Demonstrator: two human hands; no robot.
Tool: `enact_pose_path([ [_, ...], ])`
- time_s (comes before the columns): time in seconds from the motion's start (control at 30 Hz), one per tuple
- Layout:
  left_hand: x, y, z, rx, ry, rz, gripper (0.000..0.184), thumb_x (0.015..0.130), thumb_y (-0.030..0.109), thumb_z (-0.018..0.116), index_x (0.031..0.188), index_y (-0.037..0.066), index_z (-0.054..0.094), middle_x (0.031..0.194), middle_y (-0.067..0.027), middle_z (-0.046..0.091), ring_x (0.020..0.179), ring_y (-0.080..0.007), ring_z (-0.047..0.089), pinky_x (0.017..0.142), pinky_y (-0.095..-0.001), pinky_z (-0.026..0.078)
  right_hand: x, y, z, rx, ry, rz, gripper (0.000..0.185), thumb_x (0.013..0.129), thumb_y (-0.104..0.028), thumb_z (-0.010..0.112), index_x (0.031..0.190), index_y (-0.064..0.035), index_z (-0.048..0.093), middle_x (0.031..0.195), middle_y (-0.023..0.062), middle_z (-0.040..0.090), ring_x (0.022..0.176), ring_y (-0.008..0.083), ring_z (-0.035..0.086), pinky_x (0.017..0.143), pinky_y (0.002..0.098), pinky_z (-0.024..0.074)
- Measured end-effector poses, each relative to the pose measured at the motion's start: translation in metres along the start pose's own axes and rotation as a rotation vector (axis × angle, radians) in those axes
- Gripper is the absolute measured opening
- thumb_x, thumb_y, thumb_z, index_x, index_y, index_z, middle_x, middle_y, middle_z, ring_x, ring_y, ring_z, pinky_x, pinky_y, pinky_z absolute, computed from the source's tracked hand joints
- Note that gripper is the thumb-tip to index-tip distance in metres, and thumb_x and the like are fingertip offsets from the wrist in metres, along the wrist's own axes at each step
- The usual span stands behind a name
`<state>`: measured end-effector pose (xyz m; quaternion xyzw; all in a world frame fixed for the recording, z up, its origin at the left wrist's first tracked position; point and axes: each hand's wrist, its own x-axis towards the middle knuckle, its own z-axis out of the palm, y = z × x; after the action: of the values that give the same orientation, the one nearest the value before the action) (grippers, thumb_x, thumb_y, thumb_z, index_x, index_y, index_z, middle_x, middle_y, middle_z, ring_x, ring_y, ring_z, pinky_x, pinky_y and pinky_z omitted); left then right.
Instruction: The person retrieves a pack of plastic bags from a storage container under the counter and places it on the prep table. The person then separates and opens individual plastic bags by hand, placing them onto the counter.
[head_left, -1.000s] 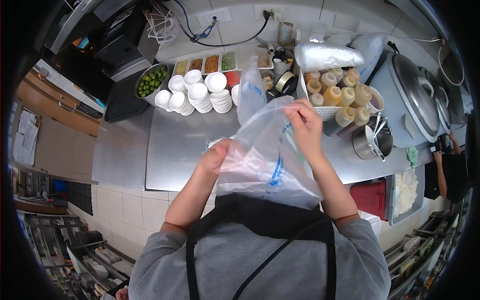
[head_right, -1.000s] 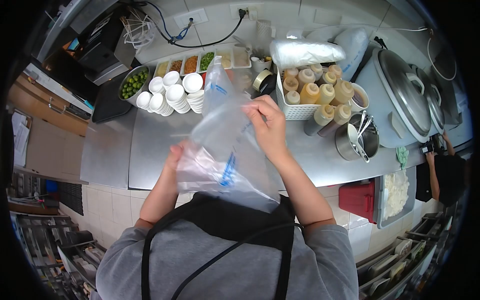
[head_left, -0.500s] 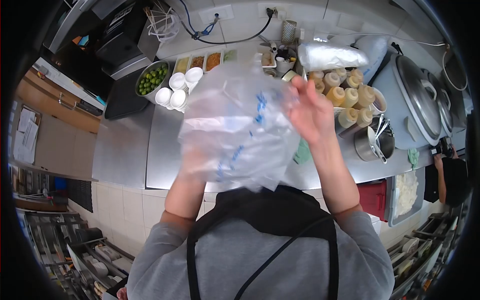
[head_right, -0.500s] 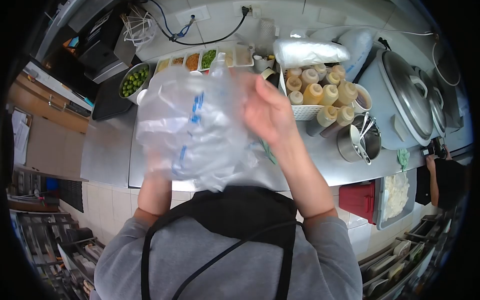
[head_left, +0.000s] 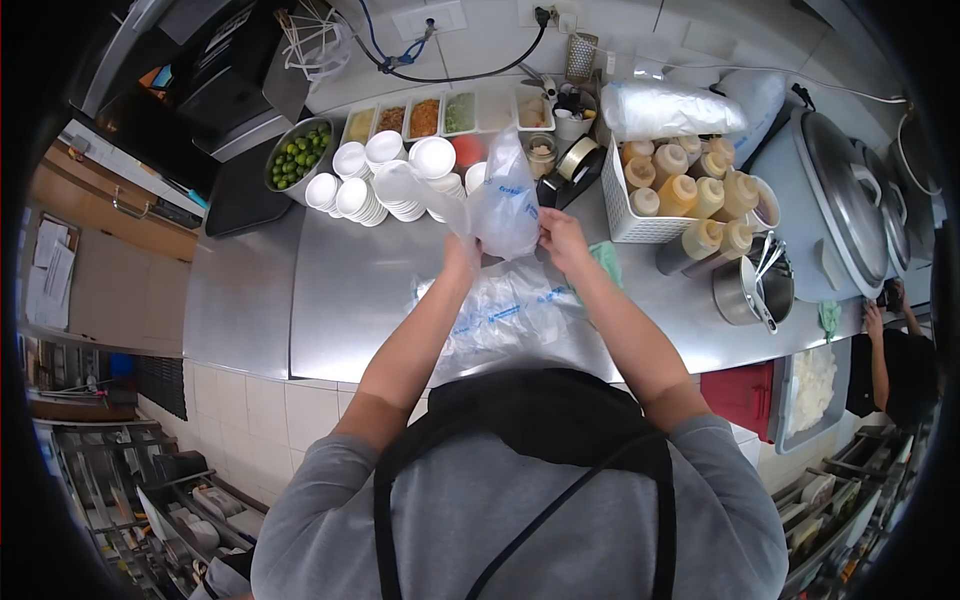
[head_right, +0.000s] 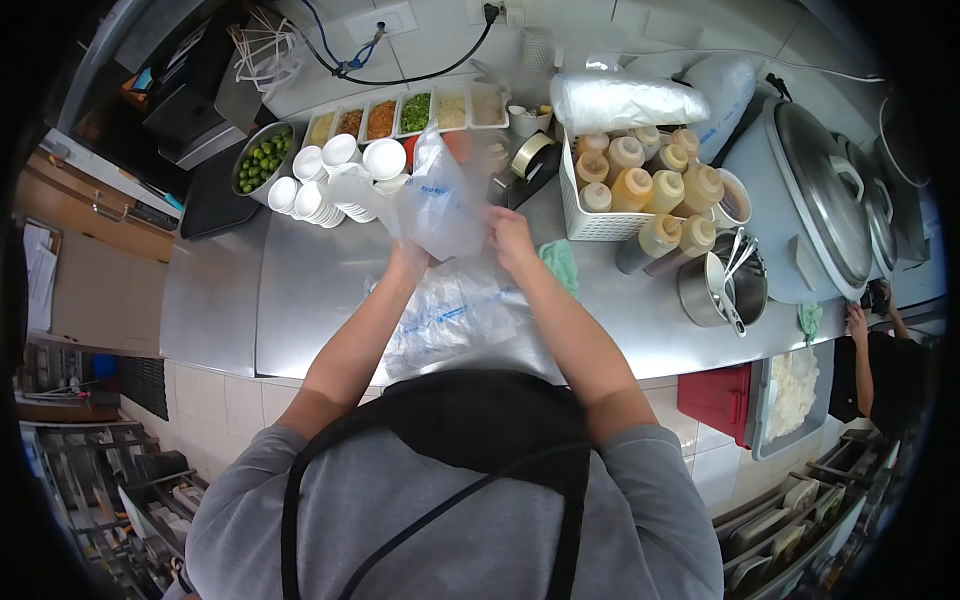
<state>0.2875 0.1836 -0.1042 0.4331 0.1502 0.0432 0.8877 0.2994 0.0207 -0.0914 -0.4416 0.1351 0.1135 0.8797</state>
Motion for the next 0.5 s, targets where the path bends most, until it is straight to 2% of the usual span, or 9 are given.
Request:
enact_pose_path([
  [0.03,0.008,0.001,-0.008,0.085,0.136,-0.162,0.02,0.084,0.019,0.044,0.085,0.002,0.054,0.074,-0.0038,0.054,0.065,-0.0151,0.052,0.059,-0.0262,0.043,0.002,-0.005,-0.012,-0.267,0.015,0.04,0.018,0.08,-0.007,0.048,0.091,0.0,0.06,0.081,0.0055,0.058,0.066,0.0143,0.054,0.057,0.0238,0.0416],
  [0.07,0.014,-0.003,-0.026,0.312,0.038,-0.149,0.019,0.082,0.019,0.046,0.08,0.002,0.053,0.07,-0.0039,0.051,0.061,-0.0141,0.049,0.057,-0.0256,0.042,0.005,-0.014,-0.022,-0.534,0.035,0.072,0.018,0.078,-0.006,0.05,0.09,-0.0025,0.062,0.087,0.0072,0.059,0.072,0.0178,0.057,0.061,0.0266,0.0444],
  [0.1,0.013,-0.005,-0.048,0.539,-0.061,-0.135,0.019,0.08,0.019,0.047,0.075,0.001,0.052,0.066,-0.004,0.048,0.058,-0.013,0.046,0.055,-0.025,0.04,0.001,-0.022,-0.031,-0.532,0.038,0.058,0.018,0.078,-0.006,0.05,0.09,-0.0025,0.062,0.087,0.0072,0.059,0.072,0.0178,0.057,0.061,0.0266,0.0444],
  [0.17,-0.021,0.027,-0.06,0.948,-0.533,0.042,0.021,0.077,0.021,0.05,0.078,0.0,0.054,0.072,-0.0094,0.053,0.063,-0.0178,0.051,0.058,-0.0292,0.042,-0.023,-0.031,-0.054,-1.195,-0.024,-0.314,0.017,0.073,-0.012,0.057,0.09,-0.0104,0.063,0.08,0.0044,0.06,0.07,0.0141,0.052,0.061,0.0265,0.0393],
  [0.23,-0.054,0.032,-0.078,1.388,-0.669,0.327,0.023,0.075,0.021,0.051,0.077,-0.001,0.057,0.077,-0.0148,0.057,0.068,-0.0238,0.056,0.061,-0.0345,0.043,-0.059,-0.043,-0.069,-1.893,0.063,-0.724,0.02,0.068,-0.014,0.06,0.087,-0.0137,0.064,0.073,0.0048,0.059,0.073,0.0177,0.049,0.064,0.0317,0.0363],
  [0.3,-0.063,0.041,-0.098,1.49,-0.632,0.604,0.018,0.072,0.018,0.054,0.075,0.001,0.061,0.079,-0.0164,0.06,0.072,-0.0316,0.057,0.064,-0.0398,0.043,-0.08,-0.038,-0.086,-2.096,0.146,-0.91,0.017,0.063,-0.017,0.062,0.079,-0.012,0.063,0.072,0.0035,0.058,0.078,0.0197,0.048,0.066,0.0345,0.0339],
  [0.33,-0.061,0.057,-0.099,1.487,-0.631,0.617,0.018,0.072,0.018,0.054,0.075,0.001,0.061,0.079,-0.0164,0.06,0.072,-0.0316,0.057,0.064,-0.0398,0.043,-0.081,-0.035,-0.097,-2.097,0.152,-0.922,0.017,0.063,-0.017,0.062,0.079,-0.012,0.063,0.072,0.0035,0.058,0.078,0.0197,0.048,0.066,0.0345,0.0339],
  [0.4,-0.066,0.103,-0.081,1.698,-0.488,0.319,0.011,0.069,0.014,0.057,0.069,0.004,0.062,0.073,-0.0147,0.06,0.071,-0.0321,0.057,0.064,-0.0395,0.044,-0.074,-0.029,-0.116,-2.179,-0.008,-0.796,0.012,0.062,-0.019,0.062,0.072,-0.0119,0.06,0.075,0.0014,0.058,0.076,0.0196,0.048,0.065,0.0342,0.0332],
  [0.5,-0.084,0.139,-0.026,1.798,-0.251,0.46,0.006,0.066,0.012,0.062,0.069,0.006,0.063,0.071,-0.0114,0.06,0.067,-0.03,0.056,0.06,-0.0364,0.045,-0.074,-0.04,-0.103,-2.126,0.059,-0.787,0.016,0.06,-0.023,0.066,0.067,-0.0119,0.057,0.077,0.0002,0.056,0.075,0.019,0.048,0.063,0.0342,0.0325],
])
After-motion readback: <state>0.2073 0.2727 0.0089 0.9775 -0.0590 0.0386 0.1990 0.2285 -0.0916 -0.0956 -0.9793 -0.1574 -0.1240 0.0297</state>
